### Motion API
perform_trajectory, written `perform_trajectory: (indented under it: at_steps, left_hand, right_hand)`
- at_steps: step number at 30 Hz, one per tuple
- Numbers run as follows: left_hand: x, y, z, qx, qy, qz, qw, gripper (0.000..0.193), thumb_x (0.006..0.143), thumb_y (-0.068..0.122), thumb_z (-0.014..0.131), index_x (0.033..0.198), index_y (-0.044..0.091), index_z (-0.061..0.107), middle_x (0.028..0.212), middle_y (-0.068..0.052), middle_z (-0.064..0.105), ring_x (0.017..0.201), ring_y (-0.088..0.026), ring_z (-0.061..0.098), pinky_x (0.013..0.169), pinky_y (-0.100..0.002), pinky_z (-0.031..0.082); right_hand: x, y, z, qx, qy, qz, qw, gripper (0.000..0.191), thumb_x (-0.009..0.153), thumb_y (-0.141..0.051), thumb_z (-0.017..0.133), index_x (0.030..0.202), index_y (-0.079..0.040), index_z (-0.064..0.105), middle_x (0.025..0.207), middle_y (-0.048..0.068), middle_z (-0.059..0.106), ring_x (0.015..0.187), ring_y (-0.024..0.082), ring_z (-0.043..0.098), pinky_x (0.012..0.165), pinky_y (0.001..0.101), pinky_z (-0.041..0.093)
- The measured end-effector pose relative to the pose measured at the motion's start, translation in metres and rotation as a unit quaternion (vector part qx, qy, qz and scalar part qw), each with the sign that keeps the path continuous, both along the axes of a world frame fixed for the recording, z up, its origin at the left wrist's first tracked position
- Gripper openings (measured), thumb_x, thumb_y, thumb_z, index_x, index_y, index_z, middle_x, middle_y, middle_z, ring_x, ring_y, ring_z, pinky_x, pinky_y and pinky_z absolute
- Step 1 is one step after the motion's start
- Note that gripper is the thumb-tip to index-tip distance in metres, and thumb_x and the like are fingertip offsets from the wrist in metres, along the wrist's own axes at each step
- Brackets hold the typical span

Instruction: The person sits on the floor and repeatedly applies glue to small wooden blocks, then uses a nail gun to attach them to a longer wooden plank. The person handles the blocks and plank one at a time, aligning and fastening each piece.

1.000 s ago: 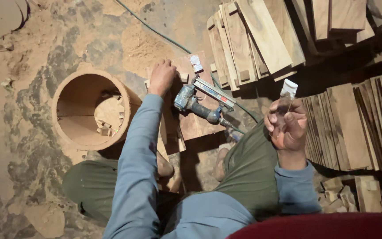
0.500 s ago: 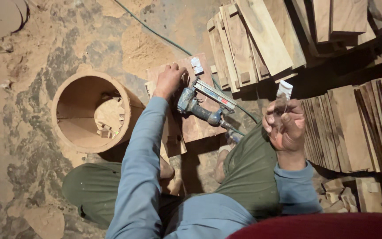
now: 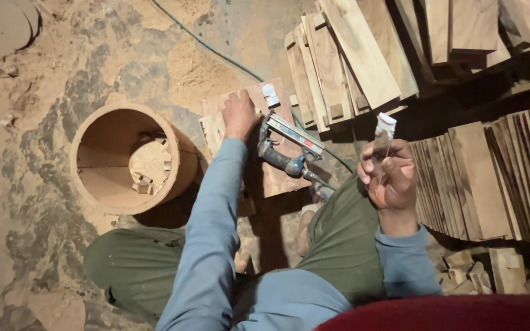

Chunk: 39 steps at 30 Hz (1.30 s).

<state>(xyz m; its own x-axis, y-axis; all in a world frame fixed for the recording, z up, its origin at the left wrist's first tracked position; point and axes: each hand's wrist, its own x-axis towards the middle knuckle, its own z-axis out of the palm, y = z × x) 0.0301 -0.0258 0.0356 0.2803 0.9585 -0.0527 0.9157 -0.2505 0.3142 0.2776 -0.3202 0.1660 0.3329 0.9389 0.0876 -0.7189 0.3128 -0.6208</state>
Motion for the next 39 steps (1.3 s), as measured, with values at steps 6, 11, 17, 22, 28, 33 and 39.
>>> perform_trajectory:
  at_steps: [6,11,17,22,28,33,39]
  left_hand:
    - [-0.005,0.002,0.002,0.031,-0.103,0.02,0.994,0.069,0.065,0.029,0.089,0.124,0.008,0.058,0.098,-0.02,0.065,0.095,-0.041,0.065,0.078,-0.054,0.057]
    - [-0.021,-0.04,0.059,-0.349,-0.692,0.0,0.632,0.059,0.092,0.013,0.078,0.145,0.001,0.055,0.099,-0.007,0.064,0.091,-0.024,0.061,0.081,-0.037,0.055]
    - [-0.057,-0.189,0.138,-0.422,-0.808,-0.086,0.403,0.071,0.083,0.017,0.09,0.142,0.003,0.052,0.138,-0.013,0.062,0.131,-0.026,0.06,0.116,-0.042,0.049]
    - [-0.086,-0.229,0.176,-0.378,-0.844,-0.087,0.37,0.074,0.078,0.015,0.092,0.14,0.002,0.053,0.142,-0.014,0.062,0.134,-0.028,0.059,0.12,-0.045,0.046]
    - [-0.127,-0.244,0.181,-0.34,-0.866,-0.102,0.352,0.069,0.076,0.011,0.092,0.133,0.004,0.054,0.149,-0.017,0.056,0.138,-0.029,0.056,0.121,-0.046,0.045]
    - [-0.157,-0.249,0.18,-0.32,-0.887,-0.102,0.316,0.067,0.075,0.011,0.091,0.131,0.005,0.055,0.149,-0.018,0.054,0.137,-0.032,0.056,0.121,-0.046,0.045]
    - [-0.176,-0.258,0.189,-0.322,-0.881,-0.13,0.32,0.067,0.073,0.008,0.089,0.13,0.005,0.055,0.15,-0.021,0.053,0.138,-0.033,0.056,0.123,-0.046,0.044]
  right_hand:
    - [0.005,-0.005,-0.004,-0.004,0.001,0.0,1.0,0.027,0.103,-0.015,0.076,0.122,-0.004,0.062,0.115,0.02,0.066,0.09,0.021,0.061,0.07,0.033,0.051]
    - [-0.005,-0.002,0.01,-0.01,-0.036,0.022,0.999,0.03,0.098,-0.015,0.076,0.122,-0.004,0.062,0.113,0.019,0.068,0.088,0.02,0.065,0.071,0.0322,0.054]
    - [-0.062,-0.023,0.07,-0.067,-0.385,0.043,0.919,0.026,0.094,-0.002,0.075,0.119,0.0,0.069,0.106,0.012,0.069,0.09,0.015,0.065,0.079,0.0262,0.054]
    - [-0.13,-0.038,0.127,-0.043,-0.614,-0.006,0.788,0.029,0.084,-0.002,0.08,0.111,-0.003,0.071,0.104,0.008,0.073,0.086,0.015,0.07,0.071,0.0261,0.056]
    - [-0.201,-0.048,0.152,-0.034,-0.675,-0.005,0.737,0.03,0.082,-0.002,0.082,0.11,-0.001,0.071,0.104,0.011,0.073,0.066,0.012,0.064,0.054,0.0235,0.049]
    - [-0.221,-0.058,0.166,-0.016,-0.707,-0.01,0.707,0.03,0.083,-0.003,0.081,0.111,-0.003,0.071,0.103,0.01,0.071,0.067,0.011,0.061,0.054,0.0227,0.048]
    - [-0.24,-0.045,0.174,-0.002,-0.734,-0.03,0.678,0.031,0.085,-0.002,0.08,0.114,-0.002,0.07,0.107,0.012,0.071,0.07,0.013,0.062,0.059,0.0256,0.051]
